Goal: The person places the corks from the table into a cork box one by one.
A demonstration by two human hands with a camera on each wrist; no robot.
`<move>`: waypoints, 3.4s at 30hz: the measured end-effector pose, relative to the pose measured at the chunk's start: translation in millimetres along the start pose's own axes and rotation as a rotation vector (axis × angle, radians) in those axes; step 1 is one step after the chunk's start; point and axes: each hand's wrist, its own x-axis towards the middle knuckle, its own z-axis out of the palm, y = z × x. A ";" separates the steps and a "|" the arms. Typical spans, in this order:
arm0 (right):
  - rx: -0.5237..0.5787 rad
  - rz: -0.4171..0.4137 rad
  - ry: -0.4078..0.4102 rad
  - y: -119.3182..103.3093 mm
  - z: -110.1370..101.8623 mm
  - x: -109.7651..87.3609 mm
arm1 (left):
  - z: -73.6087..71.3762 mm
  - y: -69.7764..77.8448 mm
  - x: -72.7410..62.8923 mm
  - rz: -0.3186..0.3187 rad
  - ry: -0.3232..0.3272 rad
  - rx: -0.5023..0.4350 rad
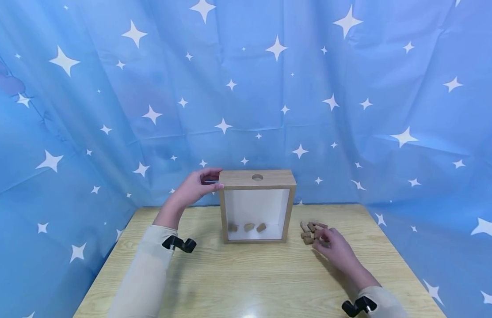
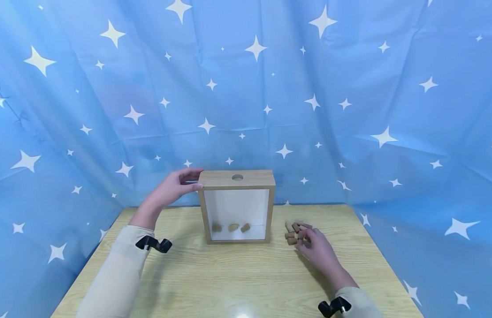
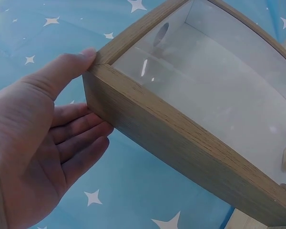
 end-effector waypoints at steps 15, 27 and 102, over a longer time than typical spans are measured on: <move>-0.078 -0.010 0.021 7.0 14.0 1.2 | -0.3 1.2 -2.8 0.010 0.004 0.014; -0.042 0.003 0.034 3.0 18.1 0.8 | -0.3 3.1 -3.7 0.004 -0.005 0.002; 0.310 -0.359 0.219 -206.2 -81.8 108.1 | -0.4 -1.6 -3.4 0.027 -0.014 0.014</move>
